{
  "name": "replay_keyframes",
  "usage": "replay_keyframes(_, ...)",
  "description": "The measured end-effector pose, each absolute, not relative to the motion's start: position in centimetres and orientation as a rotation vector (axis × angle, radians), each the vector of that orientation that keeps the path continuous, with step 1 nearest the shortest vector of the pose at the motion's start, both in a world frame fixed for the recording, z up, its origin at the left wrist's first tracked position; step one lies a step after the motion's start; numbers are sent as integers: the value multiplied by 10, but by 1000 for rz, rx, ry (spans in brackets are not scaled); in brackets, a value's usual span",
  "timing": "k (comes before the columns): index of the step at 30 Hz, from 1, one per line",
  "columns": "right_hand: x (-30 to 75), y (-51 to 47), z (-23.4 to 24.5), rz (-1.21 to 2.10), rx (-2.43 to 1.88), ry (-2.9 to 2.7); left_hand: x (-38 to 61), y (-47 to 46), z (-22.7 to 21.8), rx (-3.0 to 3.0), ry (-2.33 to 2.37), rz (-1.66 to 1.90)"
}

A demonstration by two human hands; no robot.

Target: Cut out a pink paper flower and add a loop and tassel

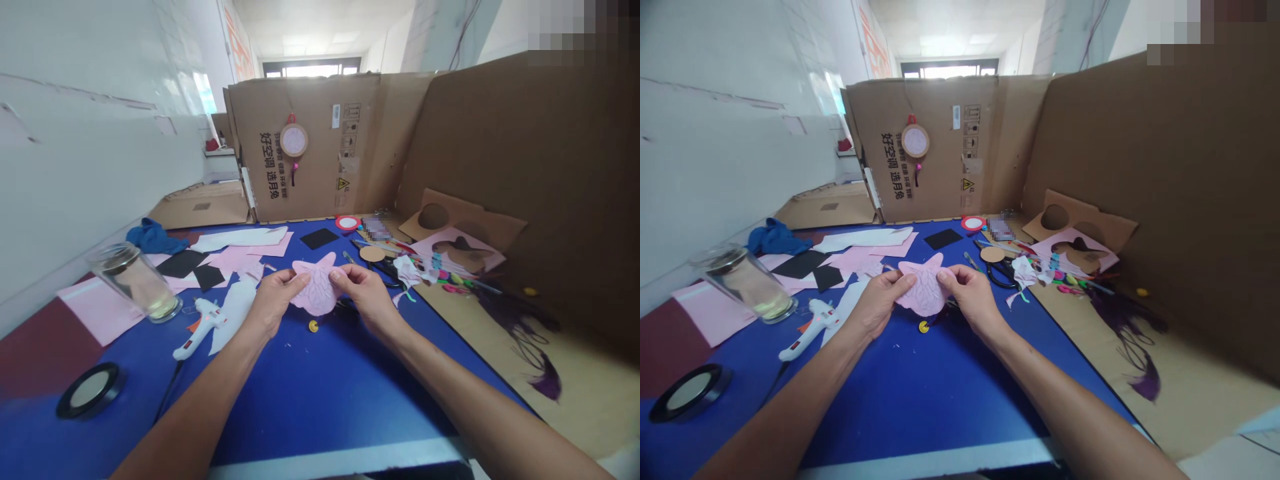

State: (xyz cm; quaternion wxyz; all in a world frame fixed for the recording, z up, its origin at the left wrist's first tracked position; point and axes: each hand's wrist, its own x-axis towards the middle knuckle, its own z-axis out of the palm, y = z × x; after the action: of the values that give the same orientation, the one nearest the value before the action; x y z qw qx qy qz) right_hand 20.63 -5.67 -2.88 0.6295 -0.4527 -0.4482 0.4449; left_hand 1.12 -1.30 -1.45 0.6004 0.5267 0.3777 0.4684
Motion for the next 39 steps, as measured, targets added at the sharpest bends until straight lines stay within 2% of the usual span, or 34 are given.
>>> replay_keyframes(8, 207, -55, -32, 1032, -1019, -1050, 8, -9, -16, 1264, 934, 1125)
replay_keyframes(15, 210, -55, -30, 1002, -1053, -1054, 10, -13, -14, 1244, 888, 1013)
replay_keyframes(39, 207, -57, -32, 1112, -1057, -1038, 9, -16, -7, 1182, 840, 1088)
